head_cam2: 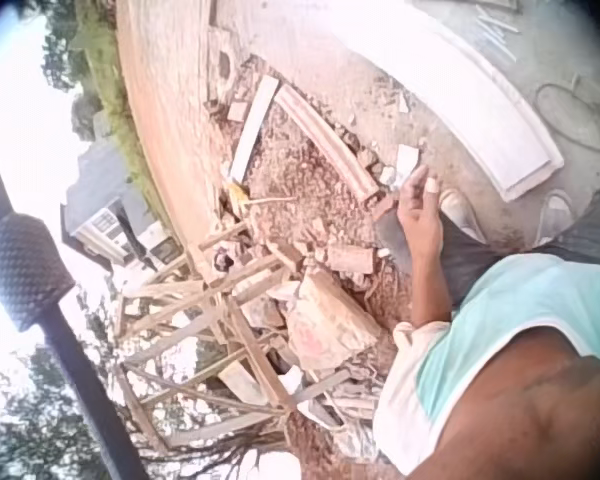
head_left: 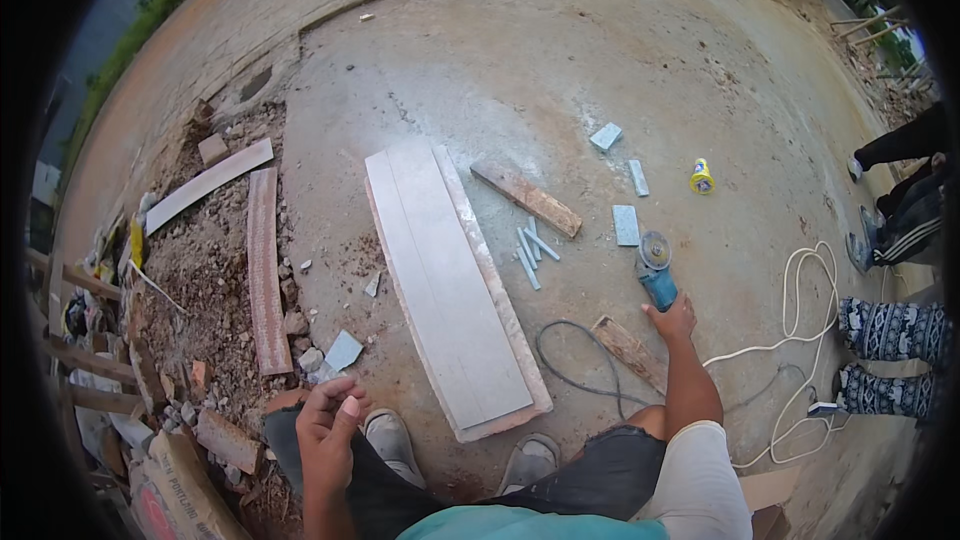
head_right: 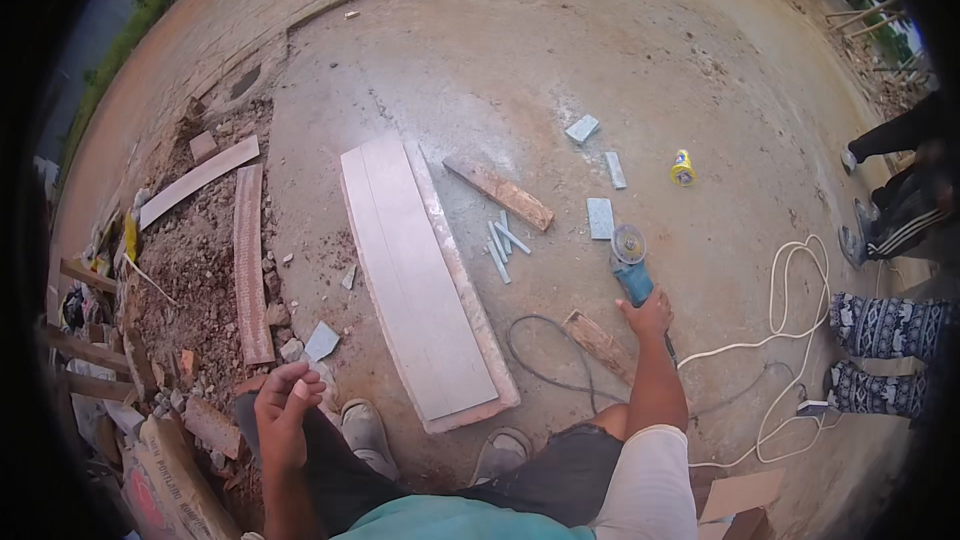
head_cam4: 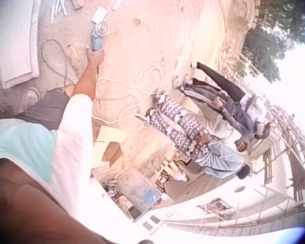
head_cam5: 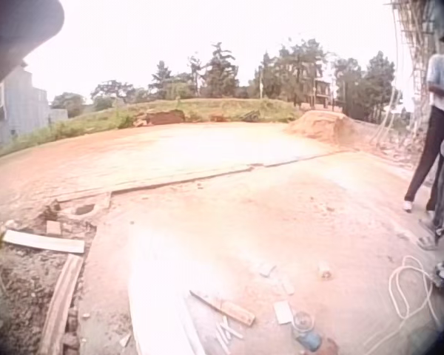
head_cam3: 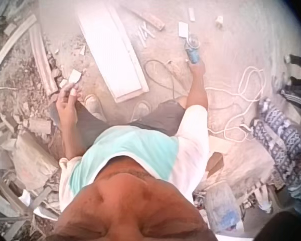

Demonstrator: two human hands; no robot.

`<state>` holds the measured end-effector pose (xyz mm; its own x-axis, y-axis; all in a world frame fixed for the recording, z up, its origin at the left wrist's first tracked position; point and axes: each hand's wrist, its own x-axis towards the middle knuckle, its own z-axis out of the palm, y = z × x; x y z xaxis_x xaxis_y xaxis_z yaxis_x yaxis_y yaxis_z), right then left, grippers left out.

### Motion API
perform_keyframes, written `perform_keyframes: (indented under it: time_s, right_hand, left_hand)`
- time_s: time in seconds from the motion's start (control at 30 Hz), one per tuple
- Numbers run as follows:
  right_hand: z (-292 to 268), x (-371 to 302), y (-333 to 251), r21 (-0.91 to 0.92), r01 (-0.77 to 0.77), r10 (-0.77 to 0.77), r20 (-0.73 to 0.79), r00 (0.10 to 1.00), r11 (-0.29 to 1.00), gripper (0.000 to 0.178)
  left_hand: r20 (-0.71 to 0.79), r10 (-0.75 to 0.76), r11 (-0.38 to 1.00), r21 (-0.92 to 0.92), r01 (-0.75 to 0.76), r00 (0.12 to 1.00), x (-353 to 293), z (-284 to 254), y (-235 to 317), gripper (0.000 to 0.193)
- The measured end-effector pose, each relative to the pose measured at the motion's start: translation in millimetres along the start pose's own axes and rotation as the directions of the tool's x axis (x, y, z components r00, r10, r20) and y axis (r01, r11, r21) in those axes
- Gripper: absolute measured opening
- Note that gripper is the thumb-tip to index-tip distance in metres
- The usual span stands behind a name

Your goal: The person uses a power grinder to trim a tile piece and then handles thin strips of tile on a concrete workspace.

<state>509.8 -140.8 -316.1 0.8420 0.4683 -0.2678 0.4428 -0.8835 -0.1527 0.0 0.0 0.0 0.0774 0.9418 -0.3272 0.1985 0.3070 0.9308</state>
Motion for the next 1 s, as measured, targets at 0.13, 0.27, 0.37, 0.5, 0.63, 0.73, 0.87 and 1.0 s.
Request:
perform_keyframes:
  time_s: [0.13, 0.27, 0.37, 0.5, 0.63, 0.73, 0.87, 1.0]
  right_hand:
    - [10.9, 11.1, -37.8, 0.085, 0.034, -0.031, -0.034, 0.999, 0.996, 0.097]
    - [7.2, 4.0, -19.9, 0.043, 0.038, -0.039, 0.024, 0.999, 0.998, 0.094]
    - [-4.8, 1.4, -34.9, 0.045, 0.013, -0.014, 0.038, 0.999, 0.999, 0.090]
    - [-34.5, -9.1, -67.2, 0.090, -0.046, 0.039, 0.079, 0.996, 0.995, 0.074]
    - [-61.6, -33.3, -102.1, 0.436, 0.011, -0.112, 0.207, 0.972, 0.900, 0.051]
    - [-108.2, -72.6, -159.0, 0.682, -0.032, -0.282, 0.345, 0.895, 0.731, 0.046]
    - [-145.0, -137.0, -235.5, 0.818, -0.066, -0.448, 0.378, 0.810, 0.571, 0.042]
    - [-142.1, -194.6, -301.2, 0.864, -0.065, -0.594, 0.396, 0.700, 0.500, 0.051]
  left_hand:
    - [-0.101, 0.191, 0.981, -0.005, -0.192, 0.976, 7.6, -29.6, 41.7, 0.032]
    - [-0.105, 0.160, 0.982, -0.087, -0.169, 0.982, 6.5, -35.2, 36.9, 0.031]
    - [-0.002, 0.138, 0.990, -0.041, -0.138, 0.990, 18.4, -27.3, 58.2, 0.032]
    - [0.239, 0.119, 0.978, 0.137, -0.154, 0.964, 57.4, -0.1, 74.1, 0.035]
    - [0.425, 0.064, 0.980, 0.145, -0.138, 0.903, 114.8, 48.1, 42.5, 0.040]
    - [0.494, -0.103, 0.980, 0.199, 0.002, 0.863, 141.1, 80.2, 6.1, 0.049]
    - [0.508, -0.204, 0.978, 0.063, 0.200, 0.837, 149.1, 105.1, -31.1, 0.069]
    - [0.449, -0.260, 0.957, -0.003, 0.292, 0.855, 167.8, 94.4, -49.6, 0.093]
